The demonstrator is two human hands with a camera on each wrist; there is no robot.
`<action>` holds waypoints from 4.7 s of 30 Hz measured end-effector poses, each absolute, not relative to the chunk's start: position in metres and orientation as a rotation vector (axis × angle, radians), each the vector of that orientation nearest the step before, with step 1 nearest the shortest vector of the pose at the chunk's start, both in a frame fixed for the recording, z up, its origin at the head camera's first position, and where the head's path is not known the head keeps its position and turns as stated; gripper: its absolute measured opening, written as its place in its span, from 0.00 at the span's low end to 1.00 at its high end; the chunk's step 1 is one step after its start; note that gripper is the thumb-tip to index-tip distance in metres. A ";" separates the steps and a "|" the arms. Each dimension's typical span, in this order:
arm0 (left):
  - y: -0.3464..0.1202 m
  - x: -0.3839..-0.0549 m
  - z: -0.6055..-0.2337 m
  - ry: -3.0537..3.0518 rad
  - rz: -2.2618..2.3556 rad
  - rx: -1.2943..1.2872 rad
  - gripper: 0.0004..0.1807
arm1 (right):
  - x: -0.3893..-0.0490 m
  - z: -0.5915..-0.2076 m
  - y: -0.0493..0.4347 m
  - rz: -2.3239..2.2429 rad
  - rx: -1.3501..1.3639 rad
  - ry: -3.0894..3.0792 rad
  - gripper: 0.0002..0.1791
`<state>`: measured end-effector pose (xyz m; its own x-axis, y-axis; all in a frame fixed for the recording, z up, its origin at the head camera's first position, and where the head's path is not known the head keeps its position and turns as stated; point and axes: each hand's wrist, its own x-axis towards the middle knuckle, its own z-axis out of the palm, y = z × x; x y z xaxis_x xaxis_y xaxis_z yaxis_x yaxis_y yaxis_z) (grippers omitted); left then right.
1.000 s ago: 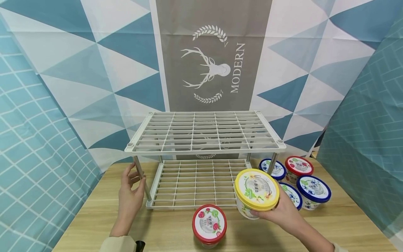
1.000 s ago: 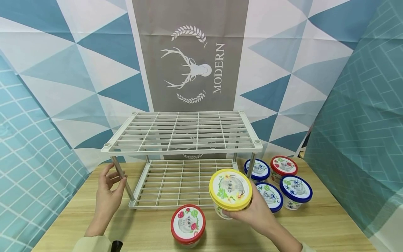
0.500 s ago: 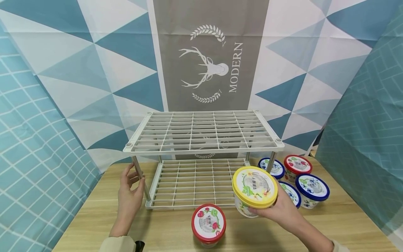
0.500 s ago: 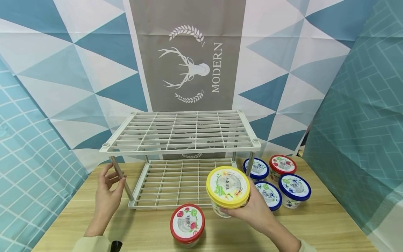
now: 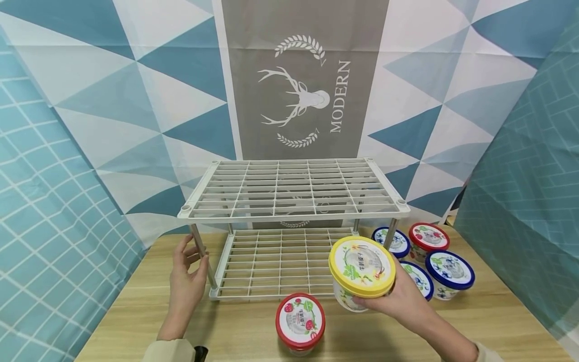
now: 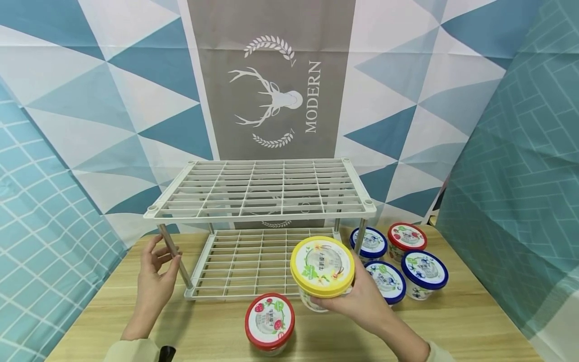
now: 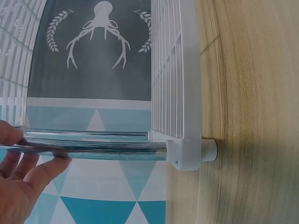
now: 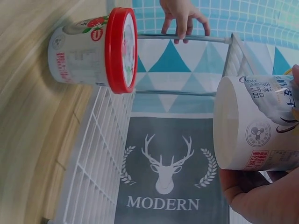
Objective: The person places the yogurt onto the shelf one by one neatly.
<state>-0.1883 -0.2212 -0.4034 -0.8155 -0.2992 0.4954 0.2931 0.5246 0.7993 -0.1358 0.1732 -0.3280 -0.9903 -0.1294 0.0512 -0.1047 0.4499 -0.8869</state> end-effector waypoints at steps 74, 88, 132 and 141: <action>-0.223 -0.184 -0.400 -2.163 -1.340 -0.030 0.34 | -0.165 -0.251 0.119 -1.866 -0.587 2.534 0.39; -0.221 -0.185 -0.401 -2.143 -1.336 -0.055 0.34 | -0.175 -0.236 0.100 -1.898 -0.724 2.480 0.39; -0.220 -0.185 -0.402 -2.156 -1.299 -0.020 0.34 | -0.194 -0.212 0.057 -1.964 -0.689 2.449 0.42; -0.220 -0.184 -0.401 -2.171 -1.284 -0.016 0.34 | -0.200 -0.211 0.049 -1.981 -0.687 2.420 0.41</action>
